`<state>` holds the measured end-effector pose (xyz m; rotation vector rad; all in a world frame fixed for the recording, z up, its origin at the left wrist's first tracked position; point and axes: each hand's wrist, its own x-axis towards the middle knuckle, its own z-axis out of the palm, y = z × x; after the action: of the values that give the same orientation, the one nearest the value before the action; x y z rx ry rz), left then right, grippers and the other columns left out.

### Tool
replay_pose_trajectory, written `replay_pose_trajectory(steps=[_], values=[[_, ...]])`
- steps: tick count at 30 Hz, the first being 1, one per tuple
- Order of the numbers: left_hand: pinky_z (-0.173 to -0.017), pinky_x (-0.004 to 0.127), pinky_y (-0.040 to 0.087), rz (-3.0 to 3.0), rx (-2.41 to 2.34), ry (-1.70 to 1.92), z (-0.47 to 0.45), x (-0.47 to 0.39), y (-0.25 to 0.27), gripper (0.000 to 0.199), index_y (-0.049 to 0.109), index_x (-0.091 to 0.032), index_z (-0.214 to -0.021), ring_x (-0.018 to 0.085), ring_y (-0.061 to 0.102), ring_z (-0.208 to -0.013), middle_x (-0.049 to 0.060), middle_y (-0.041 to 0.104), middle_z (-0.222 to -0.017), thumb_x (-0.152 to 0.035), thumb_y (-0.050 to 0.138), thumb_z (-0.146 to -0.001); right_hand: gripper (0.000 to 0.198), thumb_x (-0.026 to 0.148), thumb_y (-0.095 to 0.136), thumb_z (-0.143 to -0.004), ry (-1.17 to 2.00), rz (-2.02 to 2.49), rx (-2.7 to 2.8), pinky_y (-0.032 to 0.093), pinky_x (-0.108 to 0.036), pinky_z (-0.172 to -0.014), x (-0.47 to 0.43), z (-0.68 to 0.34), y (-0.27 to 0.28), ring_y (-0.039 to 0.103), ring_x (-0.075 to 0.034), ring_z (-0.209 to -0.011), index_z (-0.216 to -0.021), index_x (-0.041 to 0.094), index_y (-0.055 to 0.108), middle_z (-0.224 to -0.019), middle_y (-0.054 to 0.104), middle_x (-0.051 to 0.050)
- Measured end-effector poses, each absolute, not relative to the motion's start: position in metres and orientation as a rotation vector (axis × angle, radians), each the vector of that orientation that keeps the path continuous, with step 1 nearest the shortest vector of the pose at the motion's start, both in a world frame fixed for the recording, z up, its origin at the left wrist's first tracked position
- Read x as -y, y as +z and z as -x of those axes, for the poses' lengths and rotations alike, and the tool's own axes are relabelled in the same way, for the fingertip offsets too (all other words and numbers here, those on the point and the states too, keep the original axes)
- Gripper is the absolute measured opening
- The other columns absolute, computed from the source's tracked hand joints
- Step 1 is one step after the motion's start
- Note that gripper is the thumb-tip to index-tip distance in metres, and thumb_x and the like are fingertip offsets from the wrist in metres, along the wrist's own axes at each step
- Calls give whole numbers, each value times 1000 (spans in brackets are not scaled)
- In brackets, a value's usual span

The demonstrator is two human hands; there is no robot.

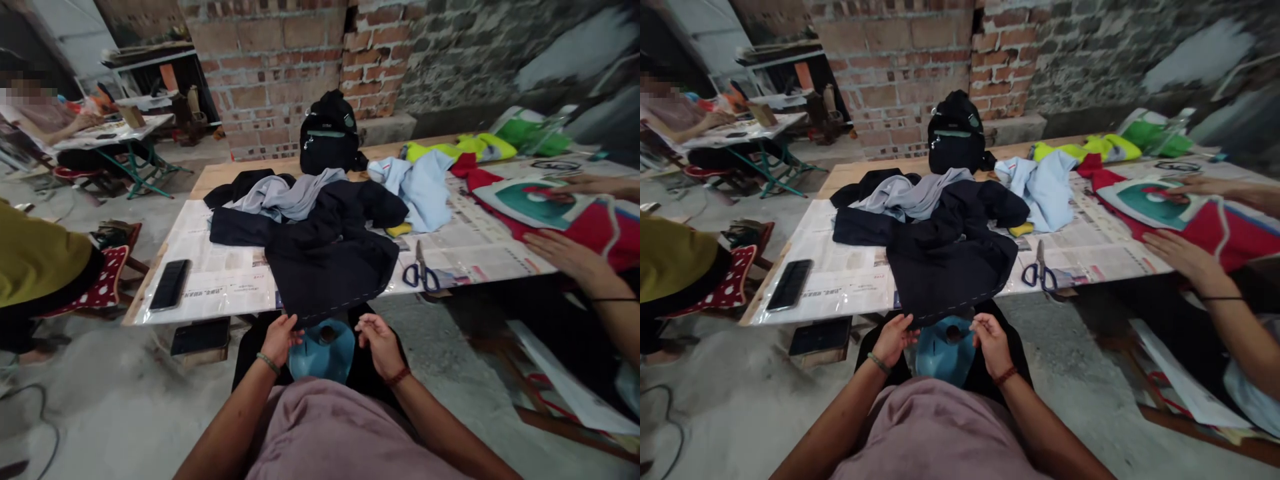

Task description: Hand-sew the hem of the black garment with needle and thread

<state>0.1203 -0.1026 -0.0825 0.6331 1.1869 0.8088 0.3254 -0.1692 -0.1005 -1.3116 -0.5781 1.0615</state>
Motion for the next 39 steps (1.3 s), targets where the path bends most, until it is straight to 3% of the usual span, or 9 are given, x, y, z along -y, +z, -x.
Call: replay_pose_trajectory(steps=[4,8,14,17,22,32,39], values=[[-36,18,40,-743,-1220,925,-122,64,-57,30,44,-16,-69,10,56,-47,-4,50,-62,-30,68,-58,25,36,61,-66,961,1303,545,33,-18,-38,157,-345,-93,44,-4,-36,-76,18,48,-63,58,3],[-41,20,40,-996,-1334,1013,-100,9,-39,27,52,-14,-72,8,51,-46,-3,54,-63,-35,63,-59,26,37,61,-64,778,1297,518,32,-18,-37,130,-389,-73,45,-5,-34,-75,18,47,-64,60,3],[-58,24,38,-1751,-1949,918,-57,-27,-61,24,61,-16,-81,14,52,-62,0,57,-63,-35,48,-74,22,37,57,-64,445,1357,506,31,-19,-38,67,-473,-54,45,-6,-37,-73,19,47,-60,55,5],[-63,25,37,-1864,-2078,914,-51,-28,-77,26,60,-18,-90,16,53,-68,2,61,-71,-34,44,-78,22,37,52,-68,308,1657,641,38,-24,-47,33,-513,-55,48,-11,-45,-75,17,55,-51,50,5],[-62,24,38,-1860,-2099,855,-52,-30,-83,27,60,-20,-92,16,54,-67,2,61,-72,-37,44,-78,23,29,46,-74,-47,2062,1024,40,-30,-75,-14,-553,-57,52,-18,-77,-74,13,64,-78,59,-7],[-64,25,38,-1860,-2135,848,-52,-33,-86,27,61,-20,-91,16,54,-70,2,63,-77,-37,45,-78,26,25,44,-77,-98,2162,1228,38,-27,-73,-63,-566,-69,51,-17,-80,-85,15,66,-90,59,-9],[-66,26,39,-1837,-2149,850,-57,-33,-80,24,61,-20,-90,17,54,-72,2,62,-77,-35,46,-77,25,25,44,-76,37,2277,1240,38,-26,-69,-71,-567,-92,52,-16,-78,-85,16,66,-94,60,-7]])
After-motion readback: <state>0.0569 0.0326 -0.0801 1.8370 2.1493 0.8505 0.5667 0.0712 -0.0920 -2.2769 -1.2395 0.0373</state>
